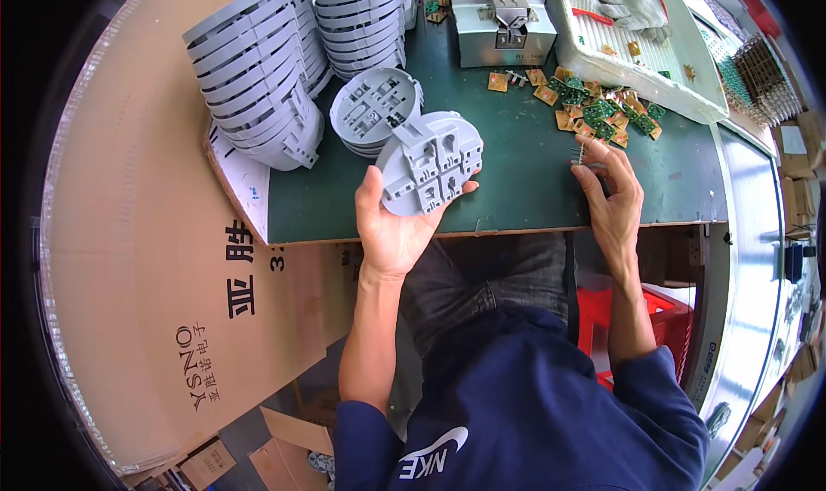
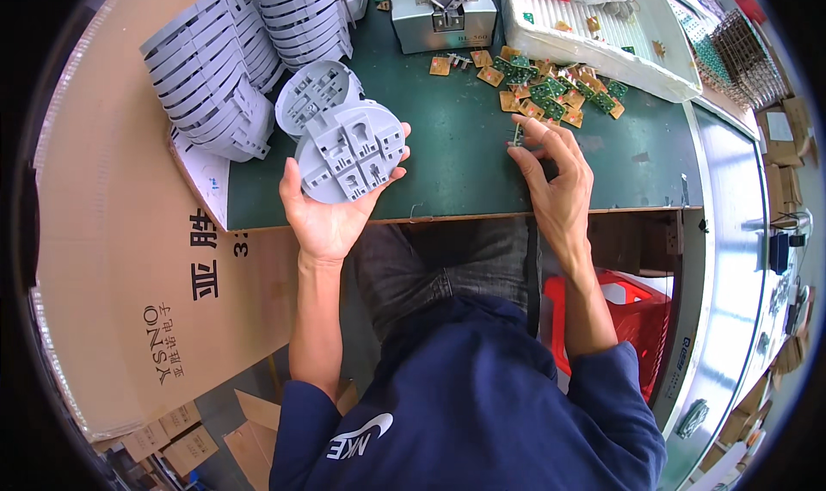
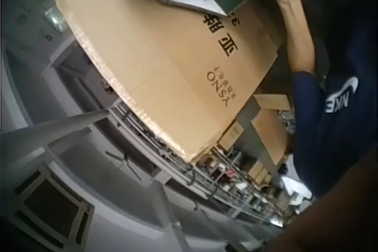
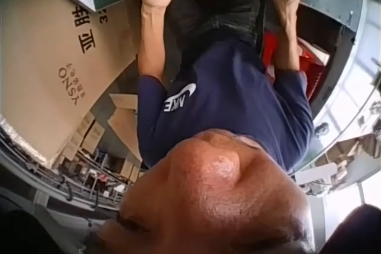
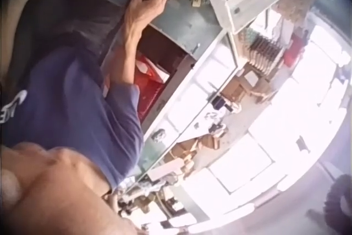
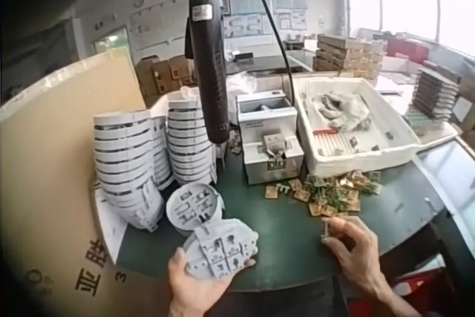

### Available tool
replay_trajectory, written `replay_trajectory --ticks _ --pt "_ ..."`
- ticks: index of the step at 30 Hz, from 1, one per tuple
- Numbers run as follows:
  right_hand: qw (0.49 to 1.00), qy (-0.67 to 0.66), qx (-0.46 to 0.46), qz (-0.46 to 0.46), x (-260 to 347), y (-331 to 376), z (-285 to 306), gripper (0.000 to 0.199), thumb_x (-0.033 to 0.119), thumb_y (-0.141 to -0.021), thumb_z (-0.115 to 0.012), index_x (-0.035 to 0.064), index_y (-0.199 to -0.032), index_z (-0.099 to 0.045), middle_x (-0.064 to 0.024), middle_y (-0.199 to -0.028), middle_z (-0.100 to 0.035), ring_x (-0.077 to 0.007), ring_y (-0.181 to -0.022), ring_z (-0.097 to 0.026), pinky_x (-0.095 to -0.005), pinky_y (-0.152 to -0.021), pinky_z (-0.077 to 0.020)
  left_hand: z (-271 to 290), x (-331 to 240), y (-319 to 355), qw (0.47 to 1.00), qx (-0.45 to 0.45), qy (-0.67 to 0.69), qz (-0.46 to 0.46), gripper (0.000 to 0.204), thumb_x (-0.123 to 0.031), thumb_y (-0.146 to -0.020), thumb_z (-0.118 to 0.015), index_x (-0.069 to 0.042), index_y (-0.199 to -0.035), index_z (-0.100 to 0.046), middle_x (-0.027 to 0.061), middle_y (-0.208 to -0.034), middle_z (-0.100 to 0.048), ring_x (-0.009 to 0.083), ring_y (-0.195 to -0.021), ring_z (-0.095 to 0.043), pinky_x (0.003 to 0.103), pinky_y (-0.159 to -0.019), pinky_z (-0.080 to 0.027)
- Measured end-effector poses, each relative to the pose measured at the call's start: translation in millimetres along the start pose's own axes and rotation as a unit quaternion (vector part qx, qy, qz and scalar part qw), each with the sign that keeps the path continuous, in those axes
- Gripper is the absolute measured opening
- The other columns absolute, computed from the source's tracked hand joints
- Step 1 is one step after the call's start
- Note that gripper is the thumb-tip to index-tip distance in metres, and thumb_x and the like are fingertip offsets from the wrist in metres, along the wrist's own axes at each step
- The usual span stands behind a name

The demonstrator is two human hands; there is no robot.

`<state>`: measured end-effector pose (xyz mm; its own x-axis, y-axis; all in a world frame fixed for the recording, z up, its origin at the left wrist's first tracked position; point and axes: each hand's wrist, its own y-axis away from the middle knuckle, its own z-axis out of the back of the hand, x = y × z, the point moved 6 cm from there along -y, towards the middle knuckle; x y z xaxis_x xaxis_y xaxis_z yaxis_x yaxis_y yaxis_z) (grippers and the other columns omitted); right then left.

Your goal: Assemble circular LED circuit boards by placing small components and securing them with an electric screwdriver.

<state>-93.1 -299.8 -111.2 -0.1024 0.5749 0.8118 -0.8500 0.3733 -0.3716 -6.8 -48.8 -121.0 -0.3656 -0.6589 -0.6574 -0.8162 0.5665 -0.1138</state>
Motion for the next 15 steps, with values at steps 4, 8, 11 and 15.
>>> replay_trajectory --ticks 4,8,11,15 --pt "0.999 -0.009 0.003 0.032 8.4 -3.4 5.9 0.042 -0.007 -0.092 -0.069 0.007 -0.132 -0.07 0.0014 -0.091 -0.046 -0.0067 -0.086 -0.051 -0.0195 -0.08 -0.0446 -8.3 1.2 -9.7 0.93 0.014 -0.367 0.009 0.078 -0.058 -0.094 -0.062 0.001 -0.145 -0.055 0.0182 -0.153 -0.051 0.0294 -0.137 -0.052 0.045 -0.112 -0.042" --pt "0.979 -0.186 0.068 -0.037 19.8 -7.8 -7.9 0.039 -0.005 -0.095 -0.067 0.0022 -0.134 -0.067 0.0027 -0.093 -0.05 -0.0063 -0.087 -0.053 -0.0211 -0.081 -0.0474 -38.3 3.7 -18.0 0.704 0.012 -0.696 -0.139 0.074 -0.037 -0.078 -0.084 -0.001 -0.138 -0.062 0.0262 -0.152 -0.045 0.0426 -0.136 -0.046 0.049 -0.115 -0.038" --pt "0.946 -0.294 0.114 -0.071 23.6 -10.1 -12.3 0.038 0.003 -0.098 -0.068 -0.0023 -0.135 -0.064 0.0019 -0.095 -0.054 -0.0075 -0.088 -0.058 -0.0231 -0.083 -0.0507 -45.9 20.1 -24.7 0.573 0.029 -0.808 -0.132 0.079 -0.039 -0.076 -0.088 -0.005 -0.142 -0.059 0.0221 -0.16 -0.037 0.0401 -0.147 -0.035 0.051 -0.119 -0.032" --pt "0.917 -0.354 0.146 -0.109 17.0 -6.3 -18.3 0.041 0.008 -0.095 -0.073 0.001 -0.135 -0.065 0.0007 -0.101 -0.058 -0.0092 -0.092 -0.06 -0.0248 -0.085 -0.0524 -64.7 14.4 -18.4 0.583 0.013 -0.777 -0.236 0.072 -0.044 -0.081 -0.086 -0.006 -0.139 -0.063 0.021 -0.156 -0.044 0.0381 -0.145 -0.04 0.049 -0.116 -0.037"
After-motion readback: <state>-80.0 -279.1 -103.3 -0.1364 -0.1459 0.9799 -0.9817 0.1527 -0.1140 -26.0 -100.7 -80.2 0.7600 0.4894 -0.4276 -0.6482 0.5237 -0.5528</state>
